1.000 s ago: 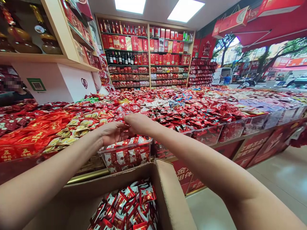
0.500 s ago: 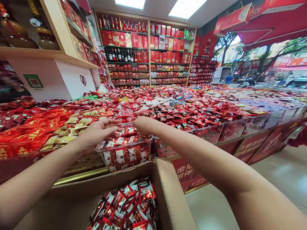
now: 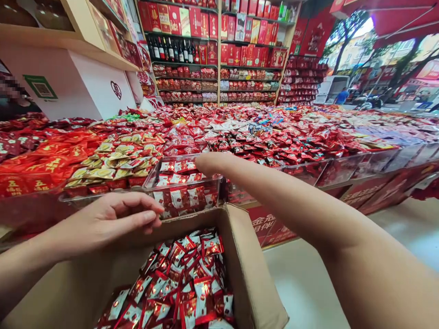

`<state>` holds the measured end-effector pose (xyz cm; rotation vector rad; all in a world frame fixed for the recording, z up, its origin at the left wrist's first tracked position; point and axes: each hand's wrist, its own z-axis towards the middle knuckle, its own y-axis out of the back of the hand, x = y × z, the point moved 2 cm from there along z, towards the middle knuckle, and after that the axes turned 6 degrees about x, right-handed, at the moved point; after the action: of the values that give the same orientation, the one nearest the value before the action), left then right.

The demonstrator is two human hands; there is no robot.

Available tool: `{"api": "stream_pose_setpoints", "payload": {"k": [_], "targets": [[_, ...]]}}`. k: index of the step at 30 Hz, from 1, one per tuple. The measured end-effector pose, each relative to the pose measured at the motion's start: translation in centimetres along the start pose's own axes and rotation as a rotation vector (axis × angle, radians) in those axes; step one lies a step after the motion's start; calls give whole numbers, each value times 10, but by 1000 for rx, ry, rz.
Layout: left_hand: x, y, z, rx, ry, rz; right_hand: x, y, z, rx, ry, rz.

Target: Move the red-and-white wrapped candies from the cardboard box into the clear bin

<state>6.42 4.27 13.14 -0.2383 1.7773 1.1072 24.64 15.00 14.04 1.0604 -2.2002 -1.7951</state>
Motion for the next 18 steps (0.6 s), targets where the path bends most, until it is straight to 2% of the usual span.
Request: {"api": "stream_pose_setpoints", "payload": {"k": [3, 5, 7, 10, 14, 18], "targets": [[34, -30, -6, 268, 79, 258, -2, 4, -14, -195, -17, 44], [66, -54, -4, 349, 93, 407, 2, 7, -33, -389, 14, 107], [98, -78, 3, 329, 110, 435, 11, 7, -55, -507, 80, 181], [129, -109, 26, 231, 79, 450, 30, -3, -82, -559, 170, 281], [139, -143, 63, 153, -28, 431, 47, -26, -97, -523, 217, 393], [140, -156, 82, 82, -53, 390, 53, -52, -97, -469, 227, 482]]}}
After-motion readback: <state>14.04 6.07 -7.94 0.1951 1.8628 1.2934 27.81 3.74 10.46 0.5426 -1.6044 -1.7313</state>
